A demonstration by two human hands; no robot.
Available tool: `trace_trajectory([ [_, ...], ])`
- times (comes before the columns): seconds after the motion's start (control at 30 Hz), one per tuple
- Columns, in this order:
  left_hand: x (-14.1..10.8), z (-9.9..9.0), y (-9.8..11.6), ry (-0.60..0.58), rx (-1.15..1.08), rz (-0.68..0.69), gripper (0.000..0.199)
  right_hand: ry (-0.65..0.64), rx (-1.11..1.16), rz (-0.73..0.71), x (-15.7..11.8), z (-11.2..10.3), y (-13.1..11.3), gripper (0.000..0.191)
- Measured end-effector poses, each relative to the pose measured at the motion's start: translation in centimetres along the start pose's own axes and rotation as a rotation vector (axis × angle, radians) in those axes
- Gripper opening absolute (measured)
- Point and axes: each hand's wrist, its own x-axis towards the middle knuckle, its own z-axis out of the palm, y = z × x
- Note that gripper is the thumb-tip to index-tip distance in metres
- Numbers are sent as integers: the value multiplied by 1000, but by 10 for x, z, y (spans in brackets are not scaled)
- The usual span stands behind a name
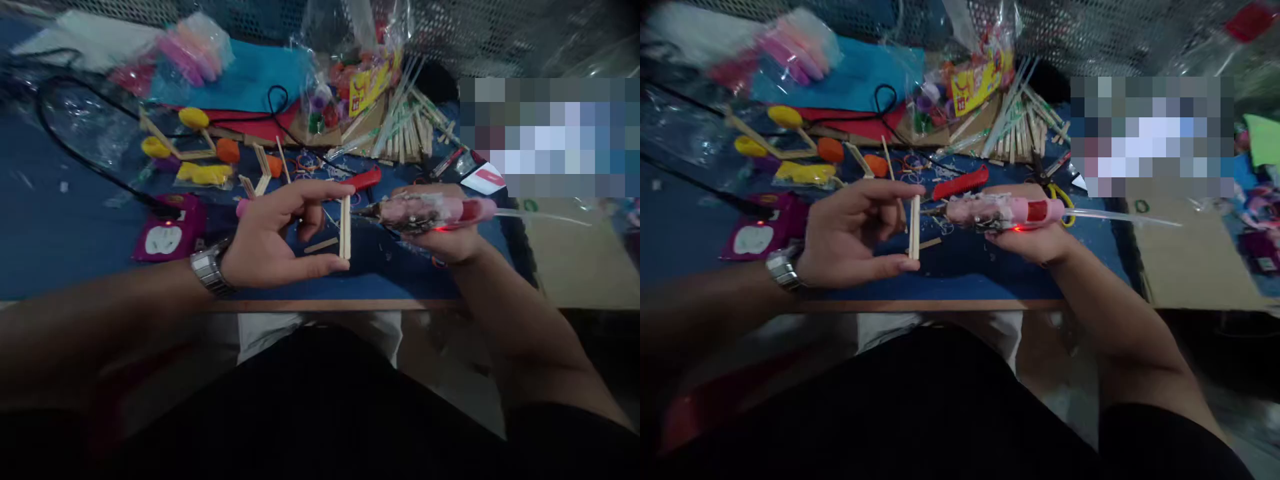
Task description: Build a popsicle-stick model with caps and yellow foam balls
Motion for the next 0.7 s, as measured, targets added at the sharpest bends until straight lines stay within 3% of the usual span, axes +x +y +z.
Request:
trace_trajectory([
  [0.13, -3, -3, -8, -3, -17, -32, 85, 24, -54, 38, 1, -1, -2, 21],
  [0.37, 0, -1, -1, 10, -35, -13, 83, 32, -93, 188, -5, -4, 0, 22],
  [0.53, -1, 1, -2, 45, -38, -28, 78, 23, -77, 193, -5, -4, 1, 29],
  [0.7, 0, -3, -4, -36, -10, 48, 93, 5, -52, 87, -3, -4, 1, 36],
])
